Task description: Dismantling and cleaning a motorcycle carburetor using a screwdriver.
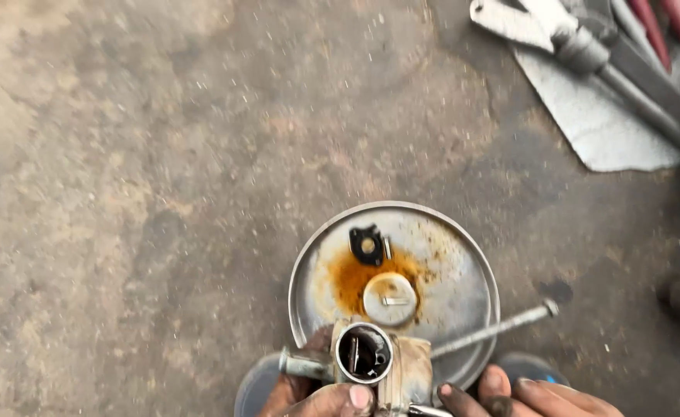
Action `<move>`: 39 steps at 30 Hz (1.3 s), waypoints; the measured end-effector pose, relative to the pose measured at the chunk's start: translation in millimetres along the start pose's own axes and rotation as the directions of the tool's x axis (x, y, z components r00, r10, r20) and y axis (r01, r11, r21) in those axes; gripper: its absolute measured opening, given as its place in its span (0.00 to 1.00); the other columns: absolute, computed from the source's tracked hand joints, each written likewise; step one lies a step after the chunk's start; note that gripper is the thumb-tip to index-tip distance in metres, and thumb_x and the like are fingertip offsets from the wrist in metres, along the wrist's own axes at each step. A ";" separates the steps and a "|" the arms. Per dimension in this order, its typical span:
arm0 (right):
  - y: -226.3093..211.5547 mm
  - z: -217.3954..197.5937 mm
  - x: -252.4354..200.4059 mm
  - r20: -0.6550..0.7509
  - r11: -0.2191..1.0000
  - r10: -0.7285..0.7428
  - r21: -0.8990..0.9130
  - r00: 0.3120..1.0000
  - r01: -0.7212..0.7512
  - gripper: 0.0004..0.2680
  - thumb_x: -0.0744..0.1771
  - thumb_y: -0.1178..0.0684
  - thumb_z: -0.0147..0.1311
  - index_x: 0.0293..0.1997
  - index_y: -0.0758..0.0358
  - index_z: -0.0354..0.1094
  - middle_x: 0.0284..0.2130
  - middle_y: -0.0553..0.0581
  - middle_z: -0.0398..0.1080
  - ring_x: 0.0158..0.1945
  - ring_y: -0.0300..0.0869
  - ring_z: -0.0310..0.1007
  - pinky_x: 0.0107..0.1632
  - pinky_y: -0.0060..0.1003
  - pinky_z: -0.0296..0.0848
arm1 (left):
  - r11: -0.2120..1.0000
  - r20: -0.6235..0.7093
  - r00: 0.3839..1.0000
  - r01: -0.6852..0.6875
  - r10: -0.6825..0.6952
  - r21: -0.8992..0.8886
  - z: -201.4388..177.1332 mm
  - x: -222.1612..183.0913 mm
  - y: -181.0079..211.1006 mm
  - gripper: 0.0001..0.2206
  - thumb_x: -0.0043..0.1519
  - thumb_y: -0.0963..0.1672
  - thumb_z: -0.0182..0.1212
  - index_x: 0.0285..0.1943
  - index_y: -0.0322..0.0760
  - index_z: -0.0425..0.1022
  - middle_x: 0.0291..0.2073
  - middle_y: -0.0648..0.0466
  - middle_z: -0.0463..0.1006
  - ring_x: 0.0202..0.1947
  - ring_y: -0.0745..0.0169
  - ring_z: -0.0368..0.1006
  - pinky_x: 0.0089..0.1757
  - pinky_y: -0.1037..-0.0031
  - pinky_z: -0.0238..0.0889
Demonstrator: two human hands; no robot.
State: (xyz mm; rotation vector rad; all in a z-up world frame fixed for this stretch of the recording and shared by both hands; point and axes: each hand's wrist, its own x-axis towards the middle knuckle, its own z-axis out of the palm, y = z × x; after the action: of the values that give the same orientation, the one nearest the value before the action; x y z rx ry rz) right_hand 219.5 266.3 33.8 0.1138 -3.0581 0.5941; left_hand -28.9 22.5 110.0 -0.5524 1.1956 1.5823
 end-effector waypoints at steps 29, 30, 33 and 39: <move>-15.5 -93.1 89.5 0.184 0.542 0.029 0.823 0.982 -0.170 0.09 0.66 0.53 0.63 0.47 0.61 0.83 0.32 0.52 0.84 0.40 0.40 0.83 0.41 0.38 0.82 | 0.983 0.189 0.982 -0.037 0.002 0.180 14.0 -34.5 18.0 0.42 0.49 0.45 0.69 0.75 0.33 0.56 0.61 0.39 0.77 0.62 0.47 0.73 0.61 0.58 0.61; -16.5 -95.1 89.6 0.151 0.565 0.039 0.812 0.988 -0.147 0.09 0.66 0.53 0.64 0.48 0.61 0.82 0.34 0.52 0.83 0.42 0.41 0.82 0.44 0.39 0.81 | 0.987 0.181 0.983 0.011 -0.041 0.161 16.0 -36.9 21.2 0.42 0.49 0.46 0.69 0.75 0.35 0.56 0.62 0.38 0.78 0.62 0.46 0.74 0.61 0.57 0.62; -13.1 -100.9 90.8 0.082 0.617 0.051 0.781 0.995 -0.096 0.10 0.65 0.53 0.64 0.49 0.61 0.82 0.38 0.53 0.82 0.46 0.42 0.81 0.49 0.41 0.79 | 0.956 0.025 0.998 0.052 -0.061 0.289 31.5 -31.6 32.0 0.41 0.42 0.47 0.66 0.71 0.36 0.64 0.56 0.42 0.81 0.57 0.53 0.77 0.58 0.62 0.65; 5.0 -88.8 75.4 0.236 0.242 0.185 0.930 0.954 -0.277 0.14 0.65 0.52 0.62 0.55 0.66 0.76 0.44 0.61 0.76 0.52 0.50 0.75 0.56 0.44 0.75 | 0.987 -0.002 1.000 -0.018 0.019 0.158 6.9 -23.6 5.7 0.41 0.48 0.47 0.71 0.74 0.33 0.62 0.60 0.40 0.75 0.57 0.43 0.77 0.56 0.53 0.69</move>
State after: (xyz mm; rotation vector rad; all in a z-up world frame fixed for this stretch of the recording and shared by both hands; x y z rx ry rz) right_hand 144.8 299.1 117.1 -0.3331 -2.1960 2.4371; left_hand -24.1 18.3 134.4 -0.4421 1.3186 1.4869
